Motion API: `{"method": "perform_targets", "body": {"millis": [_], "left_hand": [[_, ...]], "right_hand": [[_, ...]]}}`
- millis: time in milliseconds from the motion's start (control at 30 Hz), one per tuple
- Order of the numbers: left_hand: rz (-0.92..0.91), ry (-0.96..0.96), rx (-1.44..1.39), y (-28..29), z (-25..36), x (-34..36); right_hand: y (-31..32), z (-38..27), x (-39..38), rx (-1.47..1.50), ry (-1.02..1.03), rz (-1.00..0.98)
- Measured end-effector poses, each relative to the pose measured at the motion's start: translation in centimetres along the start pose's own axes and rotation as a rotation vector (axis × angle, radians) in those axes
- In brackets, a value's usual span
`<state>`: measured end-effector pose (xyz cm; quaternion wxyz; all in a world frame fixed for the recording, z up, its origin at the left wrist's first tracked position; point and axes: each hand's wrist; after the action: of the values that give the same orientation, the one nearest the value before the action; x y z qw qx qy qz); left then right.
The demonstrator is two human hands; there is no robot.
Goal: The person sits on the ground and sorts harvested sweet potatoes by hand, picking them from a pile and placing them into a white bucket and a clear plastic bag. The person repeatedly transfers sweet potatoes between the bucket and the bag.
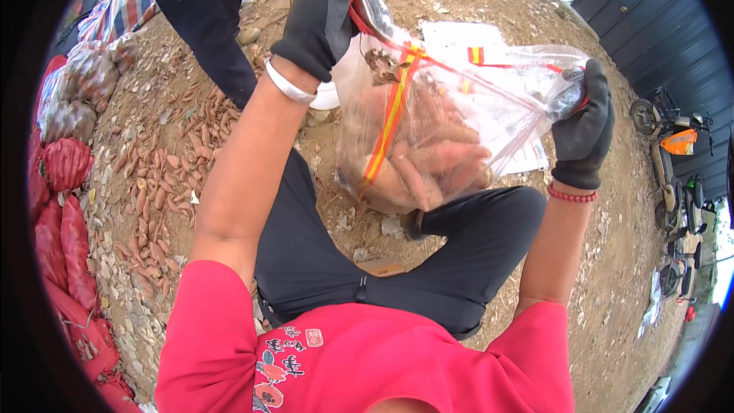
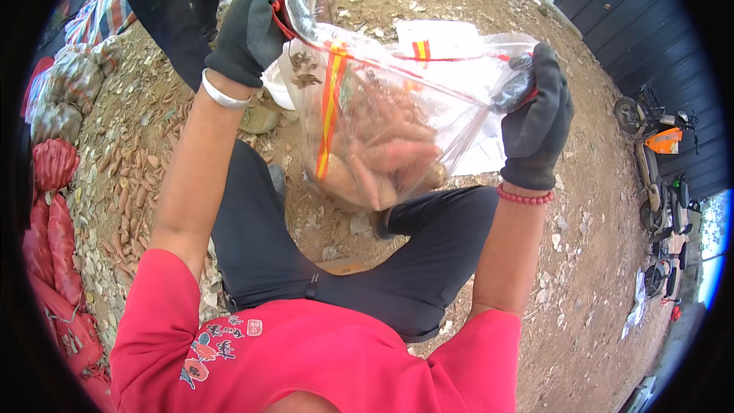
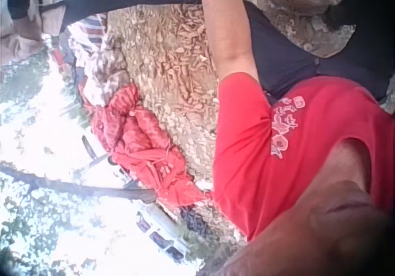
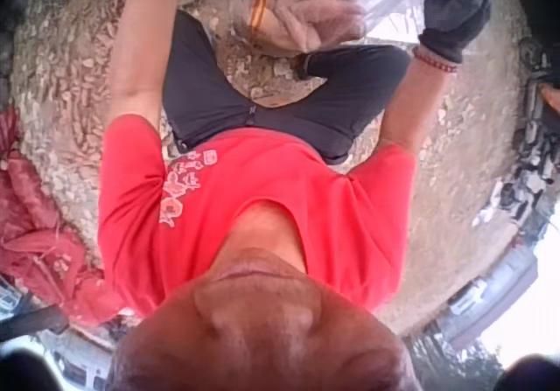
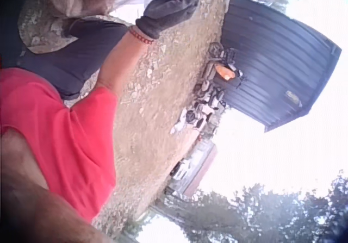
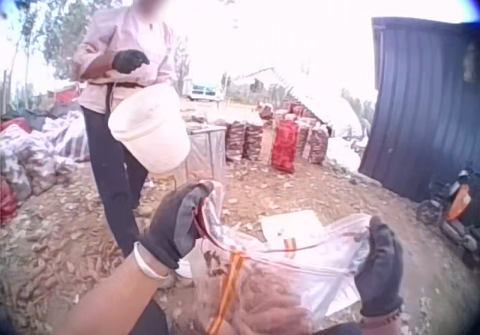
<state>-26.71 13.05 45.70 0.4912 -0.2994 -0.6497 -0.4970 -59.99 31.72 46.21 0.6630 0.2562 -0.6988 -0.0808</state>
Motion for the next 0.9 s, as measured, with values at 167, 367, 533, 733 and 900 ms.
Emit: {"method": "perform_targets", "body": {"millis": [167,367,533,733,900], "left_hand": [[-0.033,0.208,-0.331,1.6,1.0,-1.8],[-0.125,1.034,-1.044,8.1,-1.9,-6.0],[-0.724,0.808,-0.436,1.4,-2.4,-8.7],[-0.788,0.677,-0.351,-6.5,-2.8,-9.6],[0.005,1.372,-1.273,-12.6,-5.3,-12.8]], "right_hand": [[3.2,0.8,-1.6,0.222,-0.229,-0.052],[6.7,-0.2,-4.1,0.618,-0.772,-0.051],[6.0,1.2,-3.9,0.632,-0.756,-0.074],[4.2,3.6,-2.1,1.290,-0.652,-0.183],[-0.9,10.4,-9.4,0.856,-1.177,-0.713]]}}
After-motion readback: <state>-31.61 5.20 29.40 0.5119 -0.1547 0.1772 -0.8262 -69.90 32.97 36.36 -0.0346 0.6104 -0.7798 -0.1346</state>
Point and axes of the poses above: each hand's wrist, its own x-axis towards the middle knuckle, its own y-axis out of the back of the hand, z = x × y, and after that the axes turned 3 degrees about -x, right-handed
